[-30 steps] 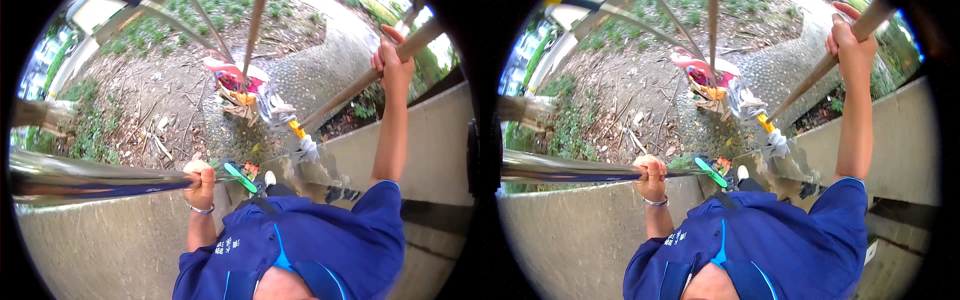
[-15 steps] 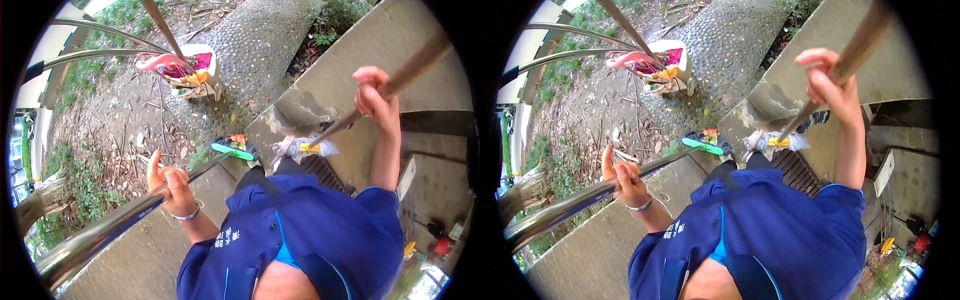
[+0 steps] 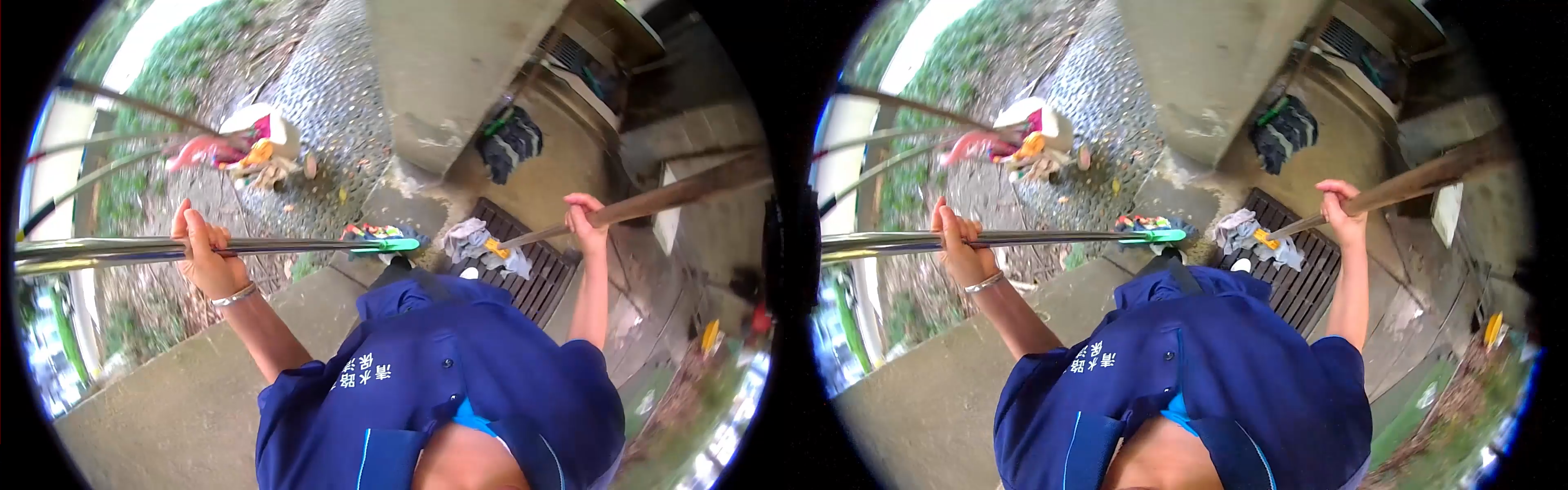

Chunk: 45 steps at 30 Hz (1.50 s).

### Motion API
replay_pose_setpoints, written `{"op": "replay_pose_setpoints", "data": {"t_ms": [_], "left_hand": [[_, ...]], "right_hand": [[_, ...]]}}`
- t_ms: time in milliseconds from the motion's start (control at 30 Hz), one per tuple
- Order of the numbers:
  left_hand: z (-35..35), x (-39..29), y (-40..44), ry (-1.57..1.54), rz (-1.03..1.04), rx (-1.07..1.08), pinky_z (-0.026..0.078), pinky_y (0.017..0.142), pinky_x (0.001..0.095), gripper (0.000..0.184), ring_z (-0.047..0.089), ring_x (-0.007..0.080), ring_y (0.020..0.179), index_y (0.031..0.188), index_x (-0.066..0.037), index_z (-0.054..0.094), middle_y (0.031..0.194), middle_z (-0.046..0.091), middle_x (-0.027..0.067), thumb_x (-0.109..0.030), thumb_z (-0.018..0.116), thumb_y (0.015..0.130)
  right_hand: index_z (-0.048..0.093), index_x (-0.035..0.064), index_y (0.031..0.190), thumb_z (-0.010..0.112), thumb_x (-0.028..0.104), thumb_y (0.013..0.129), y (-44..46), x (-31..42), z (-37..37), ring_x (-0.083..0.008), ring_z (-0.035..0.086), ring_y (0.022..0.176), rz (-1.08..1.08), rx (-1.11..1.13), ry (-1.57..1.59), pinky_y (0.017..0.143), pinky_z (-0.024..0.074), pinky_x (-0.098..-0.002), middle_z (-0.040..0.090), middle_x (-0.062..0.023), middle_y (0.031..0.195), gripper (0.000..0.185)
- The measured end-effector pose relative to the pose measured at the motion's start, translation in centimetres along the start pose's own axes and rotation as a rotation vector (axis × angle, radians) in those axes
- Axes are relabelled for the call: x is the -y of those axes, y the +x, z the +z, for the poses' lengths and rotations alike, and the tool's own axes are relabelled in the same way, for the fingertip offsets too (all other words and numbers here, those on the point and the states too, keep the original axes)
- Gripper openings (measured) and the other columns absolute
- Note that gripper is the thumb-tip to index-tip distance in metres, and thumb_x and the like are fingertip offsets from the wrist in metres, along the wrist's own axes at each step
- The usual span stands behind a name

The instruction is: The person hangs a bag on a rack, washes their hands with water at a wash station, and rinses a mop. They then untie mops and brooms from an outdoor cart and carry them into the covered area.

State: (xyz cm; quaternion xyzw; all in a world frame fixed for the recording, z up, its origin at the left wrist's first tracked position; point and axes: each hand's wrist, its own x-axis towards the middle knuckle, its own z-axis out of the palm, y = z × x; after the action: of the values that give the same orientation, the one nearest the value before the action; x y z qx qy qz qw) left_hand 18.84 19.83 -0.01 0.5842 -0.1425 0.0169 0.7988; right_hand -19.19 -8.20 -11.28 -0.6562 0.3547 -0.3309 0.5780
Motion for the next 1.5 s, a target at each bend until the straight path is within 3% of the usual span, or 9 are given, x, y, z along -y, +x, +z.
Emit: {"op": "replay_pose_setpoints", "data": {"t_ms": [100, 233, 367, 467, 667, 867, 1333, 1400, 1500], "left_hand": [[2.9, 1.6, -1.2, 0.004, -0.175, 0.082, 0.023, 0.04, 0.018, 0.024, 0.023, 0.0026, 0.041, 0.099, -0.001, 0.047, 0.049, 0.028, -0.0057, -0.013, 0.05, 0.079], [6.8, 5.6, -5.4, -0.008, -0.291, 0.122, 0.022, 0.04, 0.0186, 0.011, 0.025, 0.004, 0.041, 0.075, -0.009, 0.047, 0.047, 0.029, -0.0056, -0.017, 0.053, 0.078], [10.6, 8.1, -13.2, -0.049, -0.358, 0.236, 0.023, 0.04, 0.0192, 0.019, 0.028, 0.0036, 0.042, 0.095, -0.004, 0.051, 0.05, 0.034, -0.005, -0.013, 0.049, 0.079], [13.9, 8.5, -17.2, -0.064, -0.355, 0.415, 0.022, 0.04, 0.0192, 0.016, 0.026, 0.0034, 0.042, 0.094, -0.003, 0.05, 0.05, 0.033, -0.0044, -0.009, 0.046, 0.079], [18.0, 9.9, -19.4, -0.249, -0.333, 0.428, 0.021, 0.039, 0.0185, 0.019, 0.025, 0.0032, 0.041, 0.096, -0.003, 0.046, 0.049, 0.031, -0.004, -0.008, 0.047, 0.079], [18.9, 14.1, -25.8, 0.069, -0.318, 0.668, 0.028, 0.043, 0.0181, 0.022, 0.032, 0.0043, 0.046, 0.097, -0.002, 0.05, 0.054, 0.037, -0.0025, -0.006, 0.049, 0.075], [42.1, -7.5, -26.9, -0.483, 0.217, 1.259, 0.028, 0.034, 0.0159, 0.034, 0.034, 0.0027, 0.036, 0.105, 0.002, 0.044, 0.053, 0.042, -0.0029, -0.013, 0.052, 0.075], [44.0, -9.9, -26.0, -0.585, 0.262, 1.343, 0.024, 0.037, 0.018, 0.036, 0.027, 0.0031, 0.035, 0.108, 0.004, 0.04, 0.046, 0.03, -0.0056, -0.017, 0.044, 0.079], [46.6, -10.0, -21.9, -0.778, 0.109, 1.572, 0.026, 0.04, 0.0172, 0.036, 0.026, 0.0027, 0.035, 0.107, 0.003, 0.041, 0.047, 0.032, -0.0058, -0.022, 0.043, 0.081]], "right_hand": [[0.054, 0.0011, 0.081, 0.045, -0.001, 0.075, -4.3, -0.6, -6.0, -0.0048, 0.037, 0.043, -0.035, -0.244, 0.076, 0.042, 0.0314, -0.0191, 0.042, 0.0016, 0.052, 0.011], [0.053, -0.001, 0.083, 0.044, -0.003, 0.075, -9.5, 0.2, -13.1, -0.0064, 0.034, 0.041, -0.073, -0.452, 0.132, 0.042, 0.0325, -0.0216, 0.04, 0.0002, 0.052, 0.012], [0.052, -0.0003, 0.084, 0.042, -0.004, 0.075, -13.6, 1.5, -16.1, -0.0069, 0.033, 0.04, -0.091, -0.62, 0.106, 0.042, 0.0324, -0.0224, 0.038, 0.0004, 0.051, 0.014], [0.053, 0.0006, 0.083, 0.043, -0.003, 0.076, -16.0, 1.5, -17.8, -0.0067, 0.034, 0.041, -0.112, -0.686, 0.106, 0.041, 0.0314, -0.0216, 0.039, 0.0007, 0.052, 0.013], [0.054, 0.0026, 0.081, 0.046, 0.0, 0.077, -20.2, 2.6, -19.6, -0.0051, 0.034, 0.042, -0.074, -0.994, -0.026, 0.038, 0.0255, -0.0189, 0.042, 0.0009, 0.057, 0.01], [0.054, 0.0028, 0.082, 0.048, 0.001, 0.076, -24.1, 1.5, -21.3, -0.0039, 0.033, 0.042, -0.119, -1.195, -0.107, 0.037, 0.0246, -0.0181, 0.042, 0.0019, 0.057, 0.009], [0.052, 0.0005, 0.079, 0.049, 0.001, 0.075, -30.2, 2.2, -23.1, -0.0044, 0.034, 0.04, -0.165, -1.532, -0.222, 0.036, 0.026, -0.0178, 0.041, 0.0009, 0.055, 0.005], [0.052, 0.0004, 0.078, 0.049, 0.0, 0.075, -29.8, 1.9, -23.4, -0.0051, 0.036, 0.04, -0.165, -1.563, -0.191, 0.036, 0.0273, -0.0182, 0.043, -0.0007, 0.057, 0.004], [0.051, 0.0006, 0.077, 0.049, 0.0, 0.075, -28.6, 1.0, -24.0, -0.0054, 0.036, 0.04, -0.164, -1.59, -0.194, 0.035, 0.0279, -0.0184, 0.043, -0.0013, 0.058, 0.003]]}}
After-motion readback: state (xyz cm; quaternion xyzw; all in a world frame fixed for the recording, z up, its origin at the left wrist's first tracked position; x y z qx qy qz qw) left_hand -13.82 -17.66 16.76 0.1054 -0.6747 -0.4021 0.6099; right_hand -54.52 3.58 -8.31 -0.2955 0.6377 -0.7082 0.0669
